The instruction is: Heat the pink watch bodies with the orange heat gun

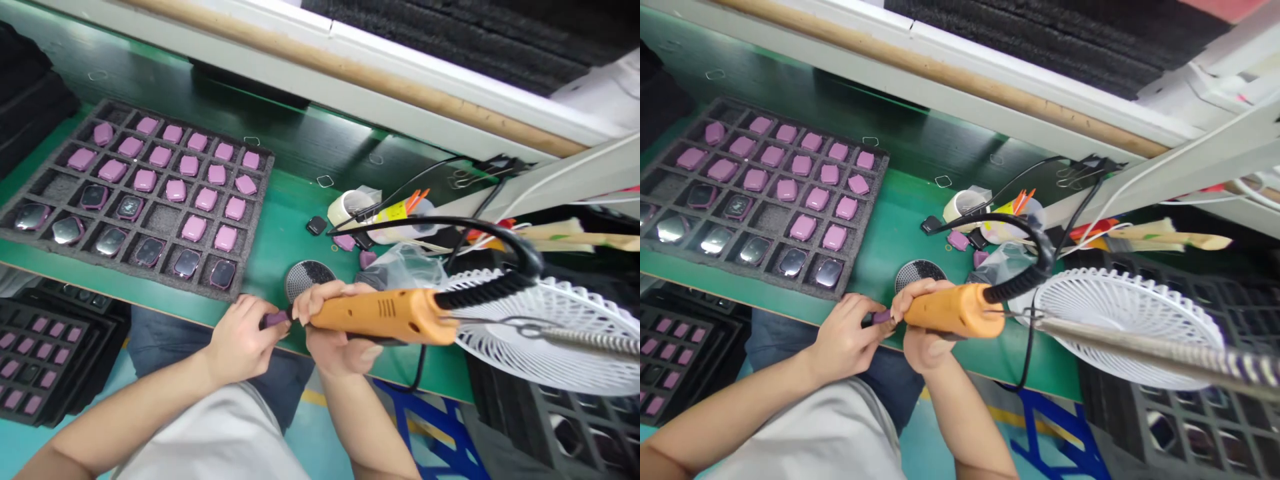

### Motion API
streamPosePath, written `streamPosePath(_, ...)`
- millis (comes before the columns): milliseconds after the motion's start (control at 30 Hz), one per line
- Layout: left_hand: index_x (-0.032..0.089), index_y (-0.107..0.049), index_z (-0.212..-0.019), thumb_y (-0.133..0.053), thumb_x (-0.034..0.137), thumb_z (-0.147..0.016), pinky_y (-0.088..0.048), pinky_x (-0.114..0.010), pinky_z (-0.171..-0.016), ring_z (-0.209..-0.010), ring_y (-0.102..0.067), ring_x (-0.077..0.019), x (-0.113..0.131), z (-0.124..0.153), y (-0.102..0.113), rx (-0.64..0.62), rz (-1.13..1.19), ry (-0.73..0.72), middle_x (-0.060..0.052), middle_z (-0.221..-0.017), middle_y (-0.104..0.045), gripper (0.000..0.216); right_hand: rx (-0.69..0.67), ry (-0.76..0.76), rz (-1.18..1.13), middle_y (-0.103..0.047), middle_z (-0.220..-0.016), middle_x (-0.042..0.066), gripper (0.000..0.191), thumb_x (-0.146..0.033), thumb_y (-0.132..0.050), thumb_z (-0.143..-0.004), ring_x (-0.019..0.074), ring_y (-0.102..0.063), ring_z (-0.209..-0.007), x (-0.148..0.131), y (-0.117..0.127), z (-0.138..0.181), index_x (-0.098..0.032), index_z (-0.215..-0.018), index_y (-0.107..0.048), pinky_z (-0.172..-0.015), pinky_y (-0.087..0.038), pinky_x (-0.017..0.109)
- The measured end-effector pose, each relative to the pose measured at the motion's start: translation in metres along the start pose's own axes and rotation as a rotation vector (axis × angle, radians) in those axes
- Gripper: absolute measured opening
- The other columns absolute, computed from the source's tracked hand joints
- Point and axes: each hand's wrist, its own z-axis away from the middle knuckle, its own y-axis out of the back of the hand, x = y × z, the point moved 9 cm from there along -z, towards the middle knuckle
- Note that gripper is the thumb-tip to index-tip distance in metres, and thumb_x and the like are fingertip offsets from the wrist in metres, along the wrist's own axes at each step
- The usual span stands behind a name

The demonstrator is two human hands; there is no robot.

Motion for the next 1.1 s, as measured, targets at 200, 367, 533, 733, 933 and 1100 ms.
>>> streamPosePath(200, 0.018, -0.072, -0.137, -0.069, 0.025, -0.109, -0.057, -0.048, -0.101, -0.126, -0.066, -0.0325, 0.001, -0.002, -0.001, -0.074, -0.025, -0.009, -0.016, -0.136, -0.074, 0.03, 0.198, 0.205, 0.074, -0.07, -0.077, -0.005, 0.05, -0.076, -0.076, -0.09, 0.0165, -0.061, -0.05, -0.026, 0.036, -0.016, -0.034, -0.116, -0.068, -0.047, -0.055, 0.033)
streamPosePath(367, 0.018, -0.071, -0.133, -0.063, 0.021, -0.111, -0.057, -0.049, -0.102, -0.123, -0.069, -0.0308, 0.0, -0.002, -0.003, -0.103, -0.01, -0.012, -0.014, -0.137, -0.075, 0.024, 0.286, 0.182, 0.105, -0.069, -0.071, -0.007, 0.058, -0.081, -0.078, -0.084, 0.0158, -0.059, -0.045, -0.015, 0.048, -0.022, -0.032, -0.109, -0.063, -0.042, -0.052, 0.031)
streamPosePath(533, 0.015, -0.069, -0.133, -0.072, 0.033, -0.108, -0.059, -0.051, -0.102, -0.126, -0.067, -0.0343, -0.001, -0.004, -0.003, -0.12, -0.057, 0.017, -0.018, -0.139, -0.073, 0.031, 0.273, 0.165, 0.112, -0.067, -0.071, -0.007, 0.059, -0.083, -0.076, -0.084, 0.0154, -0.059, -0.046, -0.01, 0.044, -0.018, -0.031, -0.109, -0.063, -0.042, -0.052, 0.03)
streamPosePath(733, 0.014, -0.066, -0.138, -0.06, 0.016, -0.107, -0.058, -0.054, -0.108, -0.137, -0.064, -0.0344, 0.0, -0.004, 0.001, -0.169, 0.057, -0.009, -0.019, -0.15, -0.07, 0.031, 0.217, 0.151, 0.067, -0.07, -0.077, -0.006, 0.049, -0.073, -0.079, -0.088, 0.0154, -0.059, -0.05, -0.008, 0.044, -0.014, -0.033, -0.114, -0.067, -0.047, -0.054, 0.031)
streamPosePath(933, 0.018, -0.072, -0.134, -0.067, 0.02, -0.109, -0.058, -0.049, -0.102, -0.128, -0.068, -0.0322, 0.0, -0.002, 0.0, -0.126, 0.03, -0.053, -0.016, -0.141, -0.074, 0.025, 0.227, 0.14, 0.079, -0.068, -0.076, -0.006, 0.053, -0.079, -0.076, -0.087, 0.0157, -0.059, -0.049, -0.007, 0.046, -0.015, -0.034, -0.113, -0.066, -0.046, -0.052, 0.031)
streamPosePath(1100, 0.021, -0.074, -0.13, -0.075, 0.026, -0.108, -0.057, -0.046, -0.098, -0.123, -0.068, -0.0295, 0.001, -0.003, 0.0, -0.072, 0.006, -0.075, -0.013, -0.133, -0.075, 0.022, 0.193, 0.146, 0.102, -0.069, -0.079, -0.005, 0.051, -0.078, -0.076, -0.089, 0.0169, -0.06, -0.053, -0.02, 0.035, -0.011, -0.036, -0.116, -0.068, -0.05, -0.054, 0.033)
